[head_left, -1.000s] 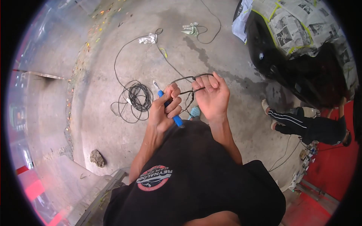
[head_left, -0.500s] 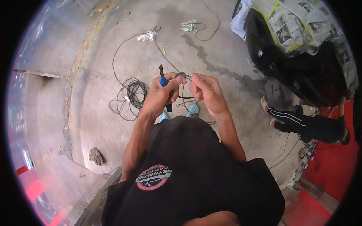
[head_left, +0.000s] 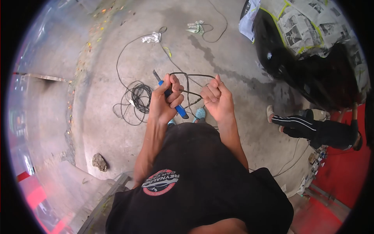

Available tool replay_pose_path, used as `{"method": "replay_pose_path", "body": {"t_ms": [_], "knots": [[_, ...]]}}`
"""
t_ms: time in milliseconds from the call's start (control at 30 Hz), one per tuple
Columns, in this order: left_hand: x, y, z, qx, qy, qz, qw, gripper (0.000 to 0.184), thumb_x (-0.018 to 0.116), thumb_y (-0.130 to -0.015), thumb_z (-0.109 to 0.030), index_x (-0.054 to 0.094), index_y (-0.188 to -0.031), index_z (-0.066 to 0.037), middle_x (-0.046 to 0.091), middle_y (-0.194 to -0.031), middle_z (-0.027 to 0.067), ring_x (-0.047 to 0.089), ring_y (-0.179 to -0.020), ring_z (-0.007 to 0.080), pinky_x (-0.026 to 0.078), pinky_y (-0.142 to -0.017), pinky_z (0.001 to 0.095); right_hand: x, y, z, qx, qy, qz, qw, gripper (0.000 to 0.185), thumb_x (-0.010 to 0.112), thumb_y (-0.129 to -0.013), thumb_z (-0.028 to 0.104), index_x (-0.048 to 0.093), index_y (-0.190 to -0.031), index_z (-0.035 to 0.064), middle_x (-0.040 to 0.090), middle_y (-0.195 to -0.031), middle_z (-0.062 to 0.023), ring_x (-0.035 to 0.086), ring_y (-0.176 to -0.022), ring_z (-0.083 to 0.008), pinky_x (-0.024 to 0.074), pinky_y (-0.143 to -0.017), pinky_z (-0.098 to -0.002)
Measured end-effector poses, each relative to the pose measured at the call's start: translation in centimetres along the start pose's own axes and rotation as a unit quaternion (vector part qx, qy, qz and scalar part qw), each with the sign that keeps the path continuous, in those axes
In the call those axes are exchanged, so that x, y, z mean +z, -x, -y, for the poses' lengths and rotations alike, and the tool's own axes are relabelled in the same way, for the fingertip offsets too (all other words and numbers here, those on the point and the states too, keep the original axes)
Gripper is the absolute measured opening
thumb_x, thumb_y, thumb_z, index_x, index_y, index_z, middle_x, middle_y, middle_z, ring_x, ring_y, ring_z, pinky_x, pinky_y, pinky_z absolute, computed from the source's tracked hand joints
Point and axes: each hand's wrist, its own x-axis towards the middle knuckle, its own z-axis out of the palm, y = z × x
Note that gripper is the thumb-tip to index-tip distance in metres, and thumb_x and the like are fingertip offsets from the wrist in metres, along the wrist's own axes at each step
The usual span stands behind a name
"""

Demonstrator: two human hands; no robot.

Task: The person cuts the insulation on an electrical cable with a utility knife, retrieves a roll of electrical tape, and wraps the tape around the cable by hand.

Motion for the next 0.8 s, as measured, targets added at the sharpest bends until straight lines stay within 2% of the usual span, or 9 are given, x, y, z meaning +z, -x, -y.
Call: {"method": "replay_pose_path", "body": {"t_ms": [67,167,267,300,433,567,667,800], "knots": [[0.0,0.2,-0.1,-0.010,0.030,0.004,0.999,0.021,0.046,-0.107,-0.026,0.054,-0.096,-0.009,0.042,-0.076,-0.0033,0.027,-0.055,0.0043,0.024,-0.043,0.0204,-0.3,0.1,-0.1,-0.024,-0.059,-0.004,0.998,0.037,0.048,-0.107,0.032,0.050,-0.077,0.0118,0.022,-0.055,0.0082,0.026,-0.053,-0.0083,0.0277,-0.059,-0.0263],[-0.5,0.2,0.0,-0.019,0.014,0.005,1.000,0.020,0.046,-0.107,-0.024,0.055,-0.097,-0.009,0.046,-0.078,-0.0029,0.027,-0.053,0.0036,0.024,-0.042,0.0200,-0.5,0.1,0.4,-0.051,-0.071,0.007,0.996,0.038,0.046,-0.107,0.031,0.050,-0.074,0.0120,0.024,-0.056,0.0067,0.031,-0.056,-0.0106,0.0304,-0.062,-0.0278],[0.1,0.4,-0.7,0.018,-0.143,0.023,0.989,0.020,0.045,-0.107,-0.022,0.057,-0.099,-0.007,0.053,-0.081,-0.0014,0.027,-0.050,0.0029,0.023,-0.041,0.0191,-0.3,0.3,2.4,-0.040,0.072,0.065,0.994,0.040,0.044,-0.107,0.031,0.051,-0.073,0.0107,0.028,-0.056,0.0046,0.039,-0.063,-0.0141,0.0343,-0.067,-0.0306],[0.0,0.5,-0.8,0.032,-0.171,0.016,0.985,0.028,0.047,-0.107,-0.025,0.062,-0.107,-0.002,0.067,-0.089,0.0056,0.026,-0.048,0.0028,0.022,-0.041,0.0195,-0.1,0.5,2.9,-0.041,0.104,0.075,0.991,0.041,0.044,-0.108,0.031,0.052,-0.074,0.0099,0.030,-0.056,0.0041,0.041,-0.066,-0.0154,0.0352,-0.069,-0.0313],[1.1,0.9,-1.3,0.050,-0.291,-0.011,0.955,0.032,0.044,-0.108,-0.024,0.063,-0.117,0.001,0.074,-0.096,0.0104,0.028,-0.047,0.0013,0.024,-0.040,0.0186,0.8,1.0,3.7,-0.051,0.183,0.093,0.977,0.041,0.044,-0.107,0.032,0.055,-0.077,0.0068,0.037,-0.060,0.0017,0.046,-0.074,-0.0179,0.0377,-0.075,-0.0331],[1.2,0.7,-1.4,0.035,-0.258,-0.002,0.965,0.027,0.048,-0.107,-0.022,0.060,-0.115,0.001,0.073,-0.095,0.0127,0.028,-0.046,0.0009,0.023,-0.040,0.0182,1.7,1.3,3.9,-0.052,0.222,0.097,0.969,0.043,0.041,-0.108,0.030,0.050,-0.073,0.0069,0.042,-0.068,-0.0016,0.045,-0.078,-0.0196,0.0367,-0.077,-0.0355],[0.4,0.7,-1.4,0.027,-0.240,-0.005,0.970,0.023,0.051,-0.105,-0.021,0.059,-0.114,-0.001,0.072,-0.099,0.0156,0.028,-0.046,0.0005,0.023,-0.039,0.0176,1.1,1.0,3.6,-0.083,0.246,0.120,0.958,0.039,0.049,-0.105,0.031,0.063,-0.086,0.0000,0.047,-0.076,-0.0020,0.044,-0.079,-0.0147,0.0357,-0.078,-0.0320],[0.5,0.9,-1.1,0.031,-0.238,-0.024,0.970,0.022,0.056,-0.103,-0.021,0.058,-0.115,-0.002,0.068,-0.106,0.0178,0.028,-0.046,-0.0001,0.022,-0.039,0.0172,1.9,1.1,4.1,-0.093,0.283,0.109,0.949,0.041,0.051,-0.105,0.031,0.064,-0.087,-0.0032,0.050,-0.081,-0.0020,0.042,-0.080,-0.0114,0.0345,-0.078,-0.0301]]}}
